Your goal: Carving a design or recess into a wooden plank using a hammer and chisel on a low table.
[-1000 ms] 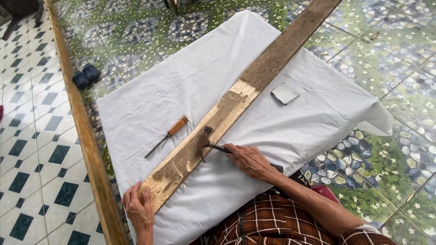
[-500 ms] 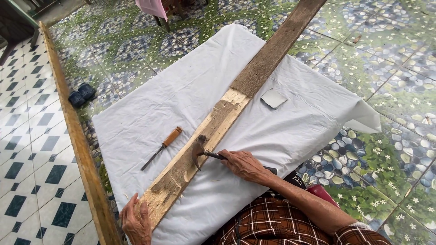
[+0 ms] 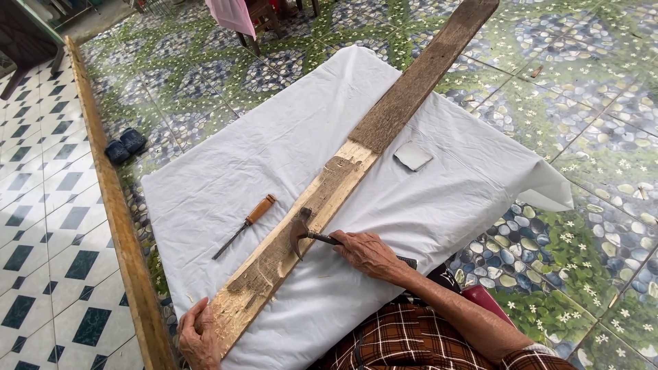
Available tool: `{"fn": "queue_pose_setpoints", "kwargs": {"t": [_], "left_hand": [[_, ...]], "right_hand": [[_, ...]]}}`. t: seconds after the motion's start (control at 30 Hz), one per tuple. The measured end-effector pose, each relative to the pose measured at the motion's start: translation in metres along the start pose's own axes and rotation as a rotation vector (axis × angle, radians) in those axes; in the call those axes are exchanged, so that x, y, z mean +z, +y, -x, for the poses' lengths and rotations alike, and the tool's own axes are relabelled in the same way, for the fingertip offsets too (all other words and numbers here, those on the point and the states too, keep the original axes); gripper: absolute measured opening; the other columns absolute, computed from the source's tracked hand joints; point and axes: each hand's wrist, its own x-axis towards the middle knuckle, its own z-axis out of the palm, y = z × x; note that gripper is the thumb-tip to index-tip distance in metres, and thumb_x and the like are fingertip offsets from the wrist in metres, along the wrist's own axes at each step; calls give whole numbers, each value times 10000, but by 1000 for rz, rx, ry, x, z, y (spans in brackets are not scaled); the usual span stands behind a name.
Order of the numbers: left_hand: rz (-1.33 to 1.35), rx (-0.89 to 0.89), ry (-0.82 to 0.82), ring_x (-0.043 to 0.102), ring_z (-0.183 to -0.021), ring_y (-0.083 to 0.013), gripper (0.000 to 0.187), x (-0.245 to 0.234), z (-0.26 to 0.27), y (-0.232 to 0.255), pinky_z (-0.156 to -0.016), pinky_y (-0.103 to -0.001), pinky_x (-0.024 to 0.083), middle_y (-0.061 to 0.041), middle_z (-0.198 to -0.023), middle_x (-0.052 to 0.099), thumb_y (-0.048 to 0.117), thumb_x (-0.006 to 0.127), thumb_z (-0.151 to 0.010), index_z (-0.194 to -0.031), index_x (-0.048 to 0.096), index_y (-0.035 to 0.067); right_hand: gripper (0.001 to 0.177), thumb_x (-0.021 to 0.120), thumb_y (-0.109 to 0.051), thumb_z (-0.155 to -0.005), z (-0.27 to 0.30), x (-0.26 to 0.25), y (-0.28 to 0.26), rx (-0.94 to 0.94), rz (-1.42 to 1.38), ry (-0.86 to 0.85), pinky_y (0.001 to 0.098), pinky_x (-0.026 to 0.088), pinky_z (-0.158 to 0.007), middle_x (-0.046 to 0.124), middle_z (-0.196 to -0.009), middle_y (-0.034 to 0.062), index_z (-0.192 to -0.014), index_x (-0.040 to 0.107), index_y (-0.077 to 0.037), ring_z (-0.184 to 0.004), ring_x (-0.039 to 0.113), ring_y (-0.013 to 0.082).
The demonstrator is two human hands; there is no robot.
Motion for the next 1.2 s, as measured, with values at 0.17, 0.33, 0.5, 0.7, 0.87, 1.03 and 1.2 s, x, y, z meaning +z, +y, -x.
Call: {"fn": "queue_pose_setpoints", "kwargs": {"t": [0.17, 0.33, 0.5, 0.7, 0.87, 1.03, 1.2], "left_hand": [[-22, -14, 17, 590, -1132, -182, 264, 2, -1, -2, -936, -340, 509, -16, -1183, 699, 264, 637, -1025, -1227, 772, 160], [-16, 4, 38, 593, -1132, -222, 252, 0, 0, 2, -902, -359, 506, -37, -1193, 723, 231, 629, -1021, -1204, 783, 151], [69, -84, -19, 682, -993, -223, 257, -4, 1, 12, -846, -375, 588, -69, -1231, 659, 250, 607, -1031, -1219, 762, 167], [65, -115, -1, 612, -1159, -196, 246, -3, 1, 11, -892, -360, 574, -24, -1179, 704, 235, 617, -998, -1179, 777, 189], [61, -102, 7, 619, -1167, -201, 233, -1, -1, 5, -903, -368, 571, -15, -1176, 708, 247, 624, -1008, -1178, 774, 199], [48, -71, 9, 614, -1172, -194, 249, 0, -1, 0, -906, -370, 555, 18, -1167, 725, 273, 607, -1005, -1173, 778, 203], [63, -57, 46, 623, -1149, -216, 242, 2, -3, -9, -1036, -349, 469, -12, -1143, 730, 219, 649, -958, -1148, 798, 196]], "right_hand": [[164, 506, -304, -1076, -1, 3, 2, 45, 10, -27, 423, 397, -536, 608, -682, 69, -1190, 489, -187, -550, 556, 316], [192, 489, -316, -1080, -1, -3, -4, 47, 12, -44, 421, 390, -528, 605, -677, 63, -1225, 493, -191, -525, 539, 302], [158, 507, -287, -1066, -2, -5, -5, 31, -35, -19, 405, 395, -523, 607, -674, 45, -1200, 510, -202, -521, 543, 275], [180, 511, -302, -1060, -3, -12, -14, 89, -38, -72, 415, 398, -519, 648, -708, 49, -1212, 517, -205, -542, 573, 278], [214, 493, -325, -1066, -4, -9, -11, 76, -42, -66, 406, 388, -491, 645, -693, 51, -1238, 518, -201, -503, 543, 256], [231, 480, -308, -1063, -5, -8, -10, 74, -19, -79, 425, 415, -522, 689, -747, 64, -1254, 516, -183, -553, 603, 288], [271, 413, -312, -1121, -2, 12, 15, 52, -55, -91, 221, 372, -305, 597, -671, -29, -1315, 527, -162, -412, 434, 74]]}}
